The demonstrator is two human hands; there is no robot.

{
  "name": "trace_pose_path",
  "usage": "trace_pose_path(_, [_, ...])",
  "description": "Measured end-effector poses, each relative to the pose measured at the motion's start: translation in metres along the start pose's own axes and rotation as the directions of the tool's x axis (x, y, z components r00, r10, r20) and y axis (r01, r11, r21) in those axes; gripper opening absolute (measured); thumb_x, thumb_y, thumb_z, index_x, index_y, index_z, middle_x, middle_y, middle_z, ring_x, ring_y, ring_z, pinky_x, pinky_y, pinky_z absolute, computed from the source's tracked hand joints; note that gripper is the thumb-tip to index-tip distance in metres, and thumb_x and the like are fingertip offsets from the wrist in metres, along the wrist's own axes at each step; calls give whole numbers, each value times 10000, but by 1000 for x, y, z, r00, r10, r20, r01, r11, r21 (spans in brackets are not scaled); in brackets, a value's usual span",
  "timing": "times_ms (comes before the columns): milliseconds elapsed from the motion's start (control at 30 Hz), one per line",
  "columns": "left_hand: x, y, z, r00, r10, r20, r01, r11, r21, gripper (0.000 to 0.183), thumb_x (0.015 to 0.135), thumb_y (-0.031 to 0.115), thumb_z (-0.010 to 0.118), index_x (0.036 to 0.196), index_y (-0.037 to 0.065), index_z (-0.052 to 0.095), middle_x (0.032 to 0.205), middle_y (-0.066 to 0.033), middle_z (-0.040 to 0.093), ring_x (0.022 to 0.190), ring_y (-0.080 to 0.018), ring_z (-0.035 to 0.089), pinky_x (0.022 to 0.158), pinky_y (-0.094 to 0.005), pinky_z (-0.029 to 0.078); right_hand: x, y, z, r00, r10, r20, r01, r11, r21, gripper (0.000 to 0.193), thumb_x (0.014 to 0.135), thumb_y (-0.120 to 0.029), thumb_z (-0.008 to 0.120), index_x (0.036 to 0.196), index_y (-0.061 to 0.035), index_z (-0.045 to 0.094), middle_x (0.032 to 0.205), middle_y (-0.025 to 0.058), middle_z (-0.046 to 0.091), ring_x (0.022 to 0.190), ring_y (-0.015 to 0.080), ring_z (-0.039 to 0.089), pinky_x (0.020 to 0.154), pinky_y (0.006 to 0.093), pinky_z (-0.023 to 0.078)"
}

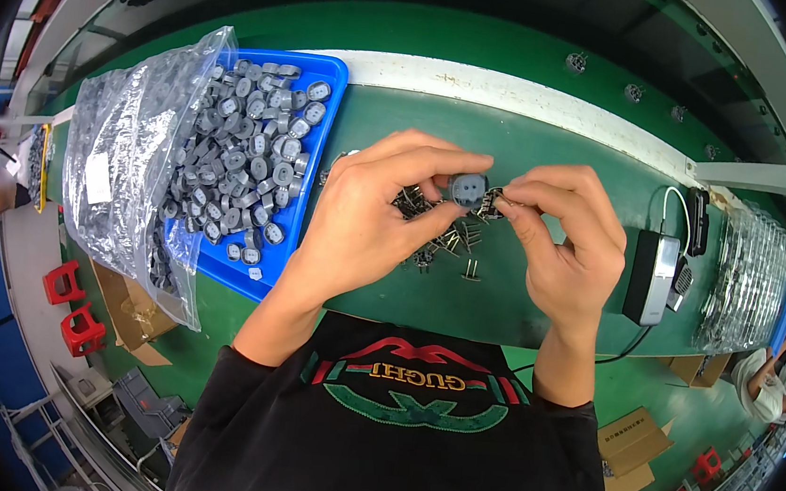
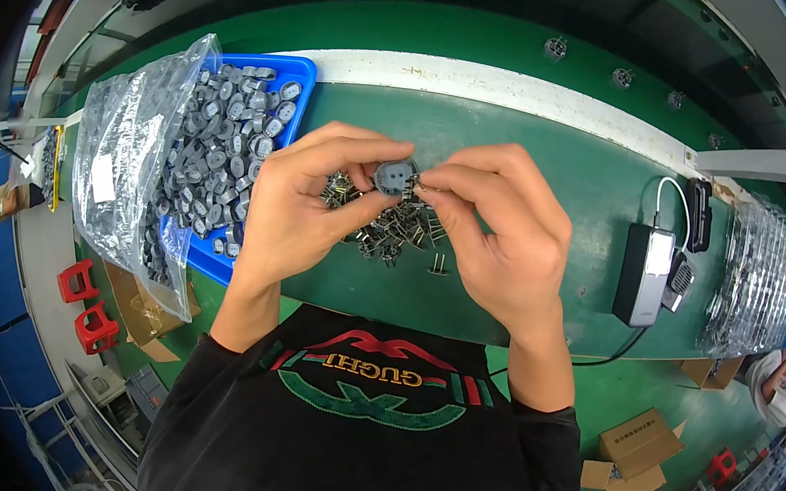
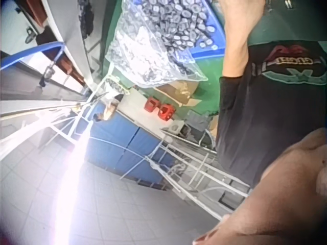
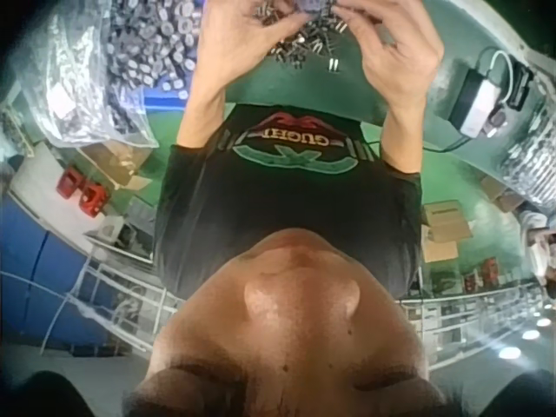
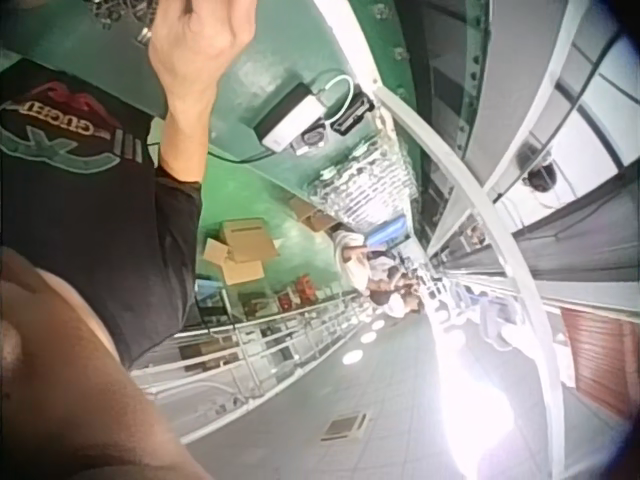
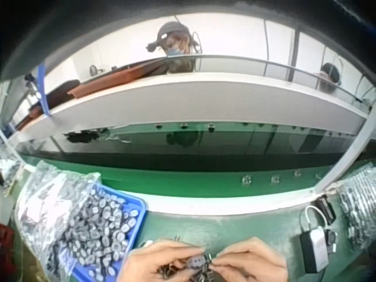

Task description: Assembling small metal pins into plastic connector housings on an industrial assembly line.

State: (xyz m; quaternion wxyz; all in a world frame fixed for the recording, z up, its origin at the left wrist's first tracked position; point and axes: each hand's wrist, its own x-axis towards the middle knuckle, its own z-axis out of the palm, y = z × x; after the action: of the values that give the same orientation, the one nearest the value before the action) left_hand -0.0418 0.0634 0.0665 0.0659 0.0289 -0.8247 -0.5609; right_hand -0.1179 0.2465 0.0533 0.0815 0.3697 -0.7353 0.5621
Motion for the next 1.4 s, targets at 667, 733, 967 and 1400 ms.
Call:
trace_pose_path(667, [-7,-9,-17,992,16,126,-30,993,112,432,688,-82,797,1103,32,751,970,-97,730,796,-147,670,744,-273,562,-9,-5,27,994,44,103,-30,990,-137,137,753,31,779,862,-23,715,808,69,635,648,199,655,529,317,510])
trace_pose_path(733, [-9,-18,-14,998,0,70,0,1000,2,473,694,-97,789,1143,39,730,989,-103,725,817,-149,671,753,-268,560,-9,-6,31,992,104,70,-96,989,-109,134,793,20,764,910,-30,721,828,64,648,650,170,656,536,300,512])
trace_pose_path(967, [0,-35,-13,994,107,-17,-105,990,97,556,718,-79,800,1234,77,663,1034,-85,666,851,-175,668,790,-275,563,-4,19,41,704,622,343,-710,605,362,247,901,-31,720,1145,2,699,818,14,679,658,55,600,564,217,485])
trace_pose_path(1400, [40,-120,-105,998,16,-64,51,426,903,382,795,196,786,1139,40,726,1141,-115,681,1074,-340,570,936,-464,468,74,223,28,984,136,-112,-172,614,-770,273,909,-268,689,1116,-106,765,974,104,669,886,293,591,862,413,459])
